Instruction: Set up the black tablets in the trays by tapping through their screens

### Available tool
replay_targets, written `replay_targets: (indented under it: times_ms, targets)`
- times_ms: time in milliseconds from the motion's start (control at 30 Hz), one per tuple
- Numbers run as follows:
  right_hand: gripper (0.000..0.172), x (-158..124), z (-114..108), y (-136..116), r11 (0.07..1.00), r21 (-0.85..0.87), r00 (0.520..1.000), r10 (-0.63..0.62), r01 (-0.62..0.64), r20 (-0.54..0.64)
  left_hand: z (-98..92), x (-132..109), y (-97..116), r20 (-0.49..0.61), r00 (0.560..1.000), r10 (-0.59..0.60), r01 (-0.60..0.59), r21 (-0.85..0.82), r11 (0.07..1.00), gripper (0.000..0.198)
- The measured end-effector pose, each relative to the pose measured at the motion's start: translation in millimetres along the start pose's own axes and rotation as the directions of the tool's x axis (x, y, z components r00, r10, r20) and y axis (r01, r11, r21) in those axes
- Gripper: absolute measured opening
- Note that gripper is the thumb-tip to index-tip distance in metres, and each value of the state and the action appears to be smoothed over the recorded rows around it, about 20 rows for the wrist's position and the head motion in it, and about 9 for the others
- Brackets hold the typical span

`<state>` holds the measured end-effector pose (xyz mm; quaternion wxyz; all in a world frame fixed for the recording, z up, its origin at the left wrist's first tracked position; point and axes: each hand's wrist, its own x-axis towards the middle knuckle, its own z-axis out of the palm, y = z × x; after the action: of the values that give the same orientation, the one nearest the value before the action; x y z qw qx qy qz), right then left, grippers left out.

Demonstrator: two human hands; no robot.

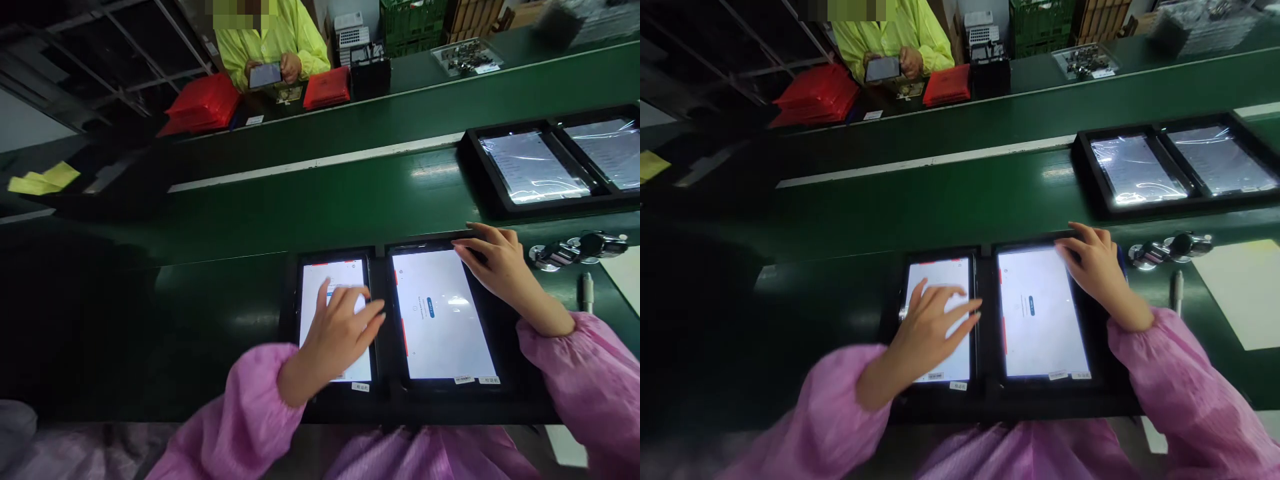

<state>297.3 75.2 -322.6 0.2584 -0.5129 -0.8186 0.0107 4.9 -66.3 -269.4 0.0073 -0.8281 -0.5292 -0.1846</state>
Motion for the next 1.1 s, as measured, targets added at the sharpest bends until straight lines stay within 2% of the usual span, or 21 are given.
replay_targets:
  times_ms: [133, 233, 433, 567, 633, 700, 733, 800, 833, 867, 900, 967, 1033, 1100]
  targets:
    - [0.043, 0, 8, -3, 1.000, 0.000, 0.998, -0.013, 0.013, -0.064, 20.8, 78, -20, 0.192, 0.981, -0.029, 0.022, 0.035, 0.999, 0.023]
    - [0.041, -13, -3, -6, 0.998, 0.012, 0.992, -0.058, 0.060, -0.116, 35.4, 113, -27, 0.257, 0.965, -0.045, 0.030, 0.063, 0.998, 0.025]
    - [0.030, -48, -47, -7, 0.991, 0.017, 0.982, -0.126, 0.130, -0.140, 41.6, 126, -29, 0.249, 0.969, 0.000, -0.037, 0.144, 0.989, 0.021]
    - [0.023, -51, -56, -4, 0.986, 0.026, 0.981, -0.159, 0.163, -0.110, 41.3, 130, -28, 0.227, 0.974, 0.018, -0.072, 0.231, 0.970, 0.018]
    - [0.020, -49, -53, -5, 0.978, 0.073, 0.978, -0.189, 0.196, -0.089, 39.8, 125, -22, 0.191, 0.980, 0.061, -0.108, 0.250, 0.962, 0.019]
    - [0.018, -48, -48, -7, 0.968, 0.125, 0.975, -0.211, 0.218, -0.068, 35.2, 111, -10, 0.131, 0.980, 0.151, -0.175, 0.199, 0.964, 0.022]
    - [0.021, -47, -45, -8, 0.966, 0.135, 0.975, -0.215, 0.222, -0.065, 31.5, 100, -2, 0.099, 0.974, 0.205, -0.218, 0.137, 0.966, 0.025]
    - [0.037, -48, -43, -10, 0.965, 0.125, 0.973, -0.224, 0.230, -0.057, 21.9, 74, 18, 0.058, 0.951, 0.305, -0.303, -0.040, 0.952, 0.031]
    - [0.041, -48, -45, -10, 0.961, 0.126, 0.969, -0.241, 0.246, -0.056, 16.4, 61, 28, 0.065, 0.941, 0.332, -0.322, -0.124, 0.938, 0.033]
    - [0.039, -49, -48, -10, 0.948, 0.155, 0.960, -0.276, 0.280, -0.045, 10.6, 48, 37, 0.082, 0.934, 0.349, -0.329, -0.192, 0.925, 0.034]
    - [0.030, -50, -52, -11, 0.917, 0.224, 0.943, -0.331, 0.330, -0.033, 4.9, 37, 44, 0.108, 0.929, 0.354, -0.320, -0.249, 0.914, 0.033]
    - [0.011, -53, -63, -11, 0.800, 0.431, 0.885, -0.465, 0.417, 0.006, -6.1, 18, 54, 0.173, 0.928, 0.330, -0.253, -0.358, 0.899, 0.027]
    - [0.012, -60, -72, -14, 0.678, 0.592, 0.818, -0.573, 0.436, 0.053, -15.5, 5, 57, 0.183, 0.946, 0.266, -0.157, -0.459, 0.874, 0.026]
    - [0.012, -76, -76, -19, 0.629, 0.653, 0.784, -0.615, 0.422, 0.086, -21.6, -7, 58, 0.143, 0.973, 0.179, -0.091, -0.477, 0.874, 0.030]
